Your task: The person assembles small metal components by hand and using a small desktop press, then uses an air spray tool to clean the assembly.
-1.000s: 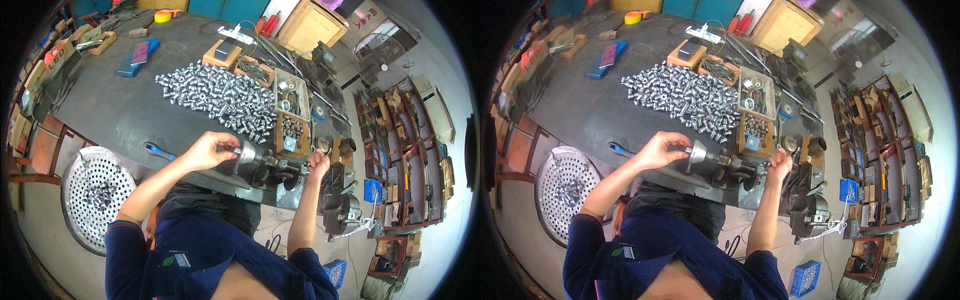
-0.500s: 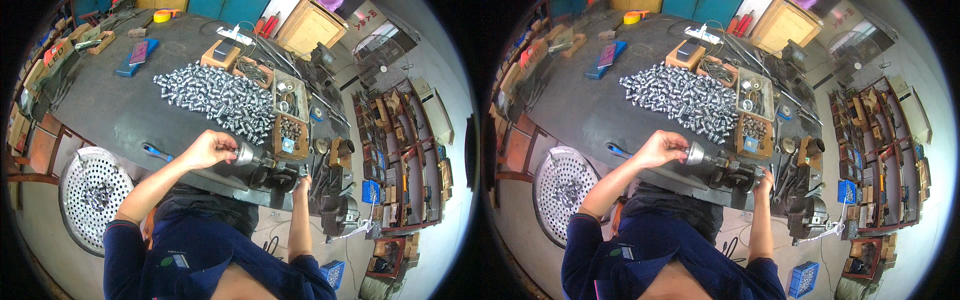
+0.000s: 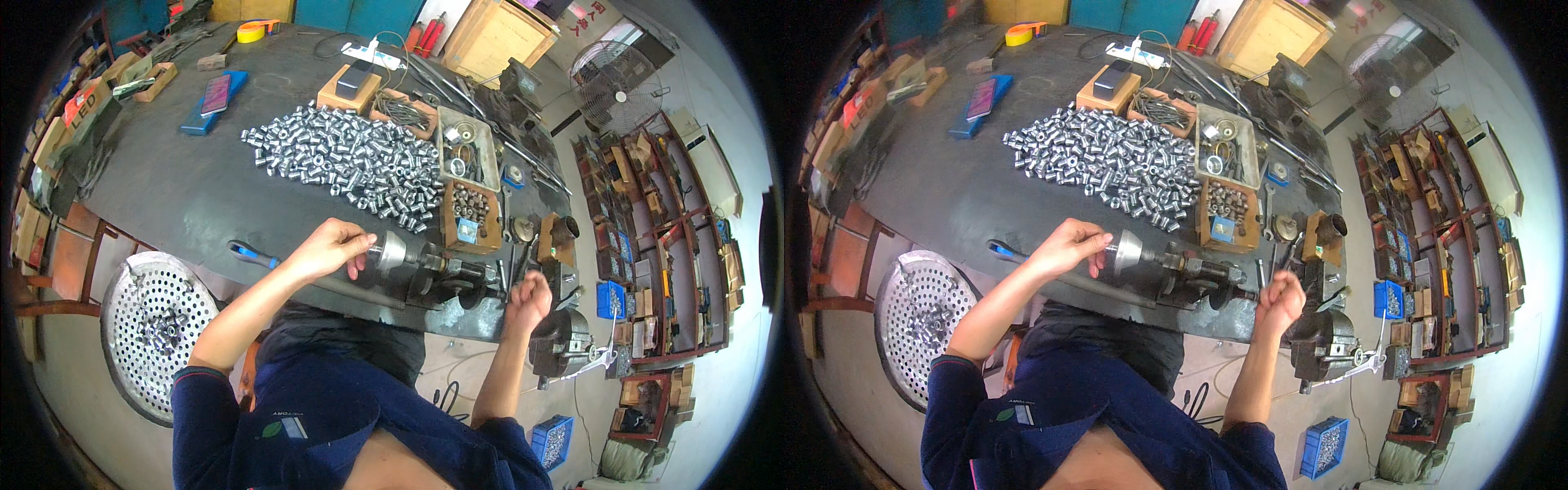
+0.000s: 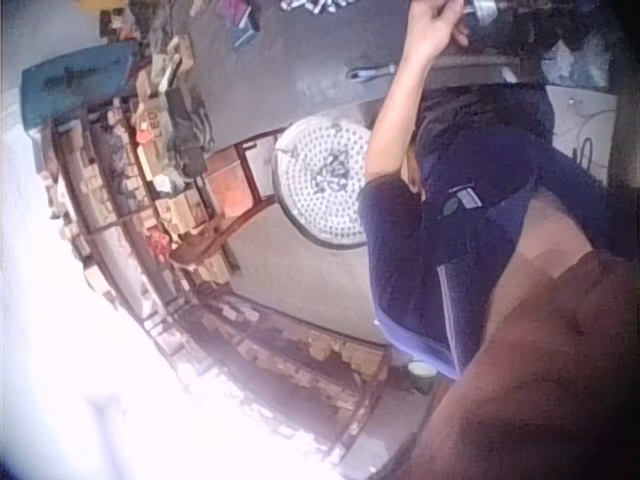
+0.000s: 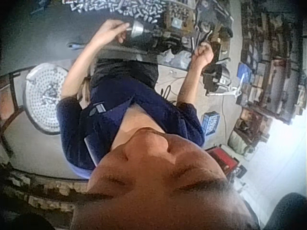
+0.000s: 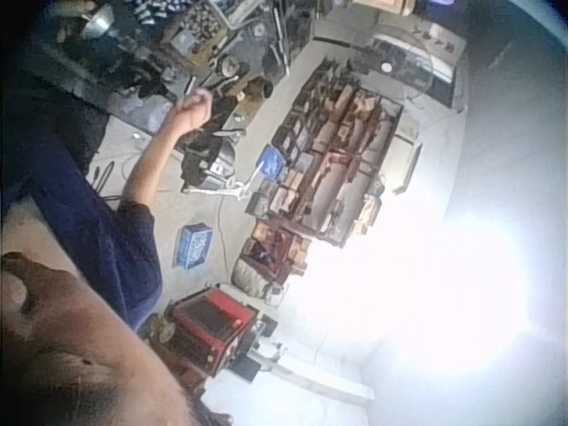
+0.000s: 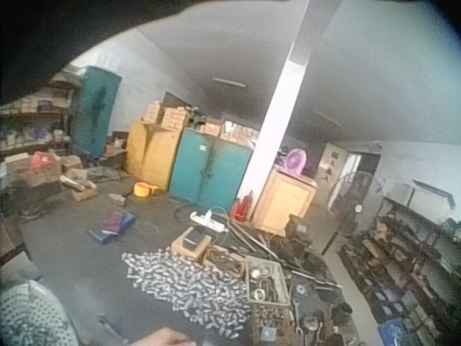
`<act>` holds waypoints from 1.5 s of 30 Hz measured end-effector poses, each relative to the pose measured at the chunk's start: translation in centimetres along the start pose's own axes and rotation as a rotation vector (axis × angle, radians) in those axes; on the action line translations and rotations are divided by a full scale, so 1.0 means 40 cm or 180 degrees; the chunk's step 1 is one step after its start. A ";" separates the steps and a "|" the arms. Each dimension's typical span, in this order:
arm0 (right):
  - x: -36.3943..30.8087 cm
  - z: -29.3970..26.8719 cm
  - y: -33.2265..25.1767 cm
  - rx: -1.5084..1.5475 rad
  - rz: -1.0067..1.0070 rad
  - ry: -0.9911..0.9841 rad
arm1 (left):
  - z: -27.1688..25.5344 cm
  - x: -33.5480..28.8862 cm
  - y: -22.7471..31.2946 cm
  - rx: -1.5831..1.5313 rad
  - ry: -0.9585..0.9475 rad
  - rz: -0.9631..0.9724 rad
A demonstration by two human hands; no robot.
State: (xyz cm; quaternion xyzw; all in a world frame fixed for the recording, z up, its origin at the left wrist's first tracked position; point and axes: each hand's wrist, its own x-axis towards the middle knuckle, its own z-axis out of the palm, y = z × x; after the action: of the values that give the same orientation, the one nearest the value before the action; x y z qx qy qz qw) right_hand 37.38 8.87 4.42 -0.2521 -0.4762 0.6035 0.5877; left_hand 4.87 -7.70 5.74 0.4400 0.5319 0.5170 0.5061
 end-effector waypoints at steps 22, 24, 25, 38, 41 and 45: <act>0.033 0.028 0.006 0.0016 -0.0275 -0.0036 | -0.289 -0.515 -0.105 0.1313 0.2444 -0.0734; -0.023 0.006 -0.007 0.0030 -0.0182 0.0021 | -0.325 -0.632 -0.172 0.1713 0.2823 -0.1132; -0.051 -0.003 -0.010 -0.0092 -0.0049 0.0099 | -0.334 -0.678 -0.185 0.2447 0.2807 -0.1449; 0.006 -0.076 0.246 -0.0188 0.0727 0.0918 | -0.217 0.047 -0.103 0.3044 0.2059 -0.0099; -0.013 -0.030 0.213 -0.0115 0.0781 0.0803 | -0.212 0.222 -0.185 0.2971 0.2197 -0.0501; -0.025 -0.102 0.248 -0.0259 0.0857 0.1055 | -0.183 0.244 -0.204 0.3127 0.2279 -0.0463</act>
State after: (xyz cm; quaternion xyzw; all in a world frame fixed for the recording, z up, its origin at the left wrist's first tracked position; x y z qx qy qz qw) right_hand 36.41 10.47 -6.20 -0.4327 -0.3590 0.6072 0.5614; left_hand -2.93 0.58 -3.53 0.3834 0.8738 0.2911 0.0679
